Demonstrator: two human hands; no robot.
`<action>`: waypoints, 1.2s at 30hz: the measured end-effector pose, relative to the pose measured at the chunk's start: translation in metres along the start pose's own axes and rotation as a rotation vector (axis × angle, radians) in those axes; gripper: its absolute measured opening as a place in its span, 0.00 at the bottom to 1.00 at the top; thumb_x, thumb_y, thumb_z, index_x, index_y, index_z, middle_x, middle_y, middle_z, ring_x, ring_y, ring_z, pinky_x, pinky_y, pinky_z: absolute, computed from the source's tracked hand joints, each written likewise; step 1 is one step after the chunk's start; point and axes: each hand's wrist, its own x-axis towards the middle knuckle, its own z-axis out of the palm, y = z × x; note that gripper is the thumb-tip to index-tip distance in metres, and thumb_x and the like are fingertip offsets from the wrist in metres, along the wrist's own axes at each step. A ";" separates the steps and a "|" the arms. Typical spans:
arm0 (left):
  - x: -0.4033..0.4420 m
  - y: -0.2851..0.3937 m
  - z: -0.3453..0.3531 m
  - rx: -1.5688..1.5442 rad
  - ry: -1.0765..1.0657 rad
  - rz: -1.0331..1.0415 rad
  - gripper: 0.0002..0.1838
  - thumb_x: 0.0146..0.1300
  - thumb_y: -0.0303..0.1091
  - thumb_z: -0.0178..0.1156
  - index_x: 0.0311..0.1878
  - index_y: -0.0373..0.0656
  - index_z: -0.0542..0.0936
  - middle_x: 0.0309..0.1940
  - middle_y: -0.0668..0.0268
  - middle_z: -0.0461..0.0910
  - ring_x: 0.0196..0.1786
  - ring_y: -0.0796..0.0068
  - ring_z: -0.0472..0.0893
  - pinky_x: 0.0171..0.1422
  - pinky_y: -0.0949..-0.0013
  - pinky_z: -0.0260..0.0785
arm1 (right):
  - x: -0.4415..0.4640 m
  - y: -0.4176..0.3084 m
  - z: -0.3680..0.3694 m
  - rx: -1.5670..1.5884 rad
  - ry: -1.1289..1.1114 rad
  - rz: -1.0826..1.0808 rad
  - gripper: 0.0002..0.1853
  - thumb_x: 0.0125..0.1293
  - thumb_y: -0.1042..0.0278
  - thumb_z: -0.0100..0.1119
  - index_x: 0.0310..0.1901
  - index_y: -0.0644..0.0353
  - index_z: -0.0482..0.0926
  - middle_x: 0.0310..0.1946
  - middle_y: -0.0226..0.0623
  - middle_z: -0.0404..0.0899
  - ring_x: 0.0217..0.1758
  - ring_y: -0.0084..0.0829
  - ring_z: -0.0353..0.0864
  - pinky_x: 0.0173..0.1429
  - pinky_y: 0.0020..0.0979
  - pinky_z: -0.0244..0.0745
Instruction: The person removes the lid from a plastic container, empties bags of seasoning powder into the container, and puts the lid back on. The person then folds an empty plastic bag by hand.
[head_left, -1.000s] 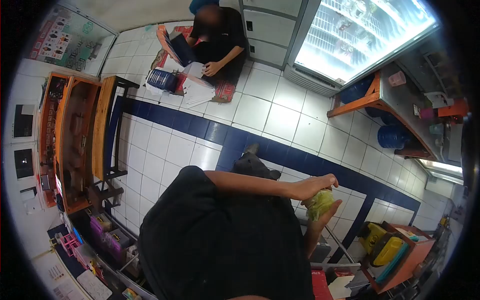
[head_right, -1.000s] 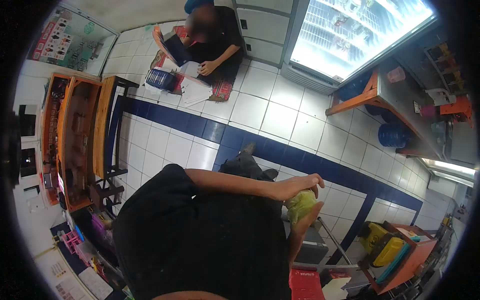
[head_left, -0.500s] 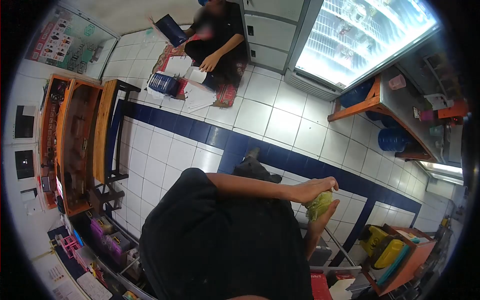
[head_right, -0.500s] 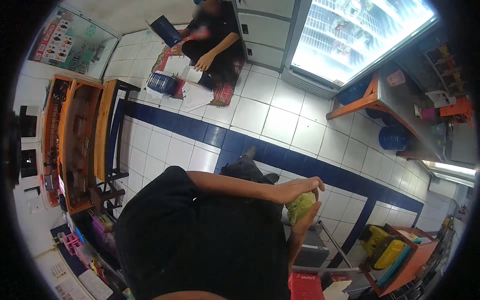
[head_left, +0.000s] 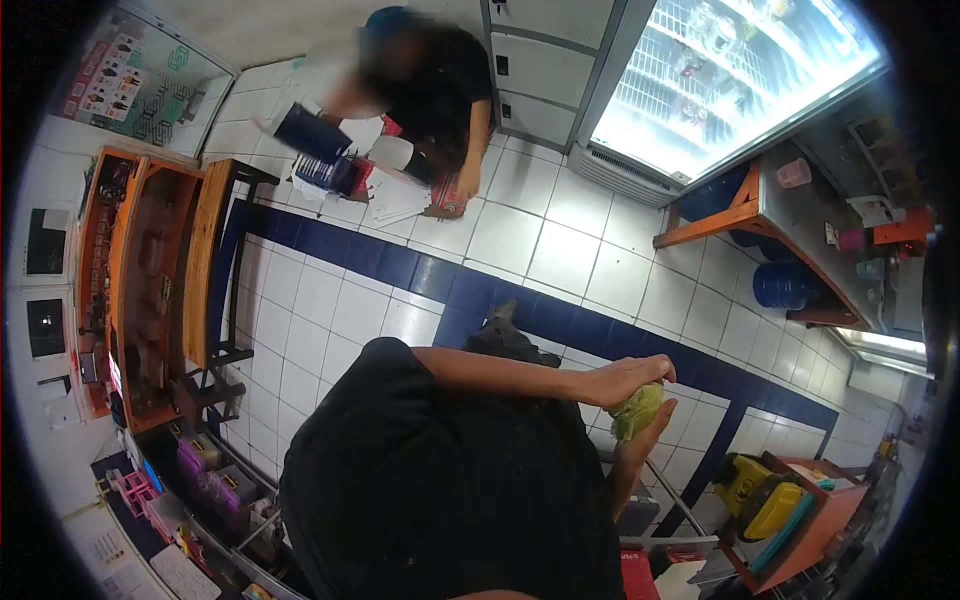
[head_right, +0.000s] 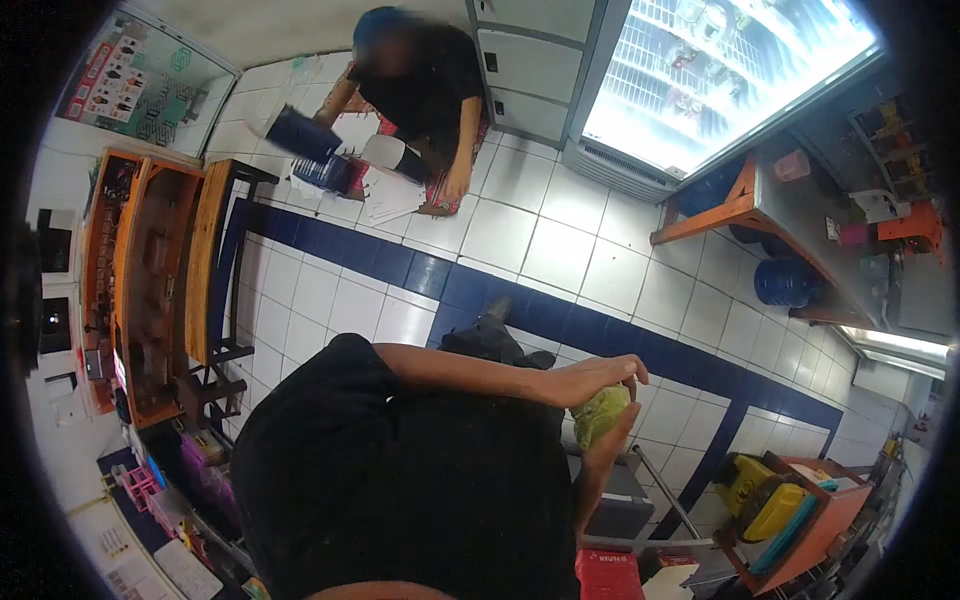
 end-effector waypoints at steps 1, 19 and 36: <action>0.000 0.001 -0.001 0.001 0.002 -0.010 0.32 0.78 0.59 0.28 0.58 0.41 0.69 0.45 0.56 0.77 0.45 0.67 0.75 0.55 0.62 0.68 | 0.001 0.000 0.001 0.010 -0.011 -0.003 0.37 0.76 0.33 0.32 0.62 0.63 0.69 0.52 0.37 0.75 0.53 0.30 0.77 0.56 0.32 0.73; -0.001 0.004 -0.009 -0.011 0.029 -0.006 0.31 0.78 0.57 0.29 0.56 0.40 0.73 0.45 0.54 0.78 0.49 0.65 0.75 0.58 0.60 0.67 | 0.007 0.004 0.000 -0.054 -0.057 -0.005 0.36 0.77 0.34 0.31 0.64 0.63 0.67 0.53 0.37 0.75 0.55 0.31 0.77 0.58 0.33 0.72; 0.002 -0.002 -0.009 -0.173 0.064 -0.033 0.26 0.79 0.50 0.36 0.48 0.39 0.77 0.42 0.64 0.77 0.47 0.74 0.76 0.58 0.68 0.68 | 0.016 0.002 0.014 -0.040 -0.255 -0.125 0.35 0.78 0.37 0.30 0.71 0.58 0.60 0.59 0.37 0.72 0.61 0.31 0.74 0.61 0.32 0.72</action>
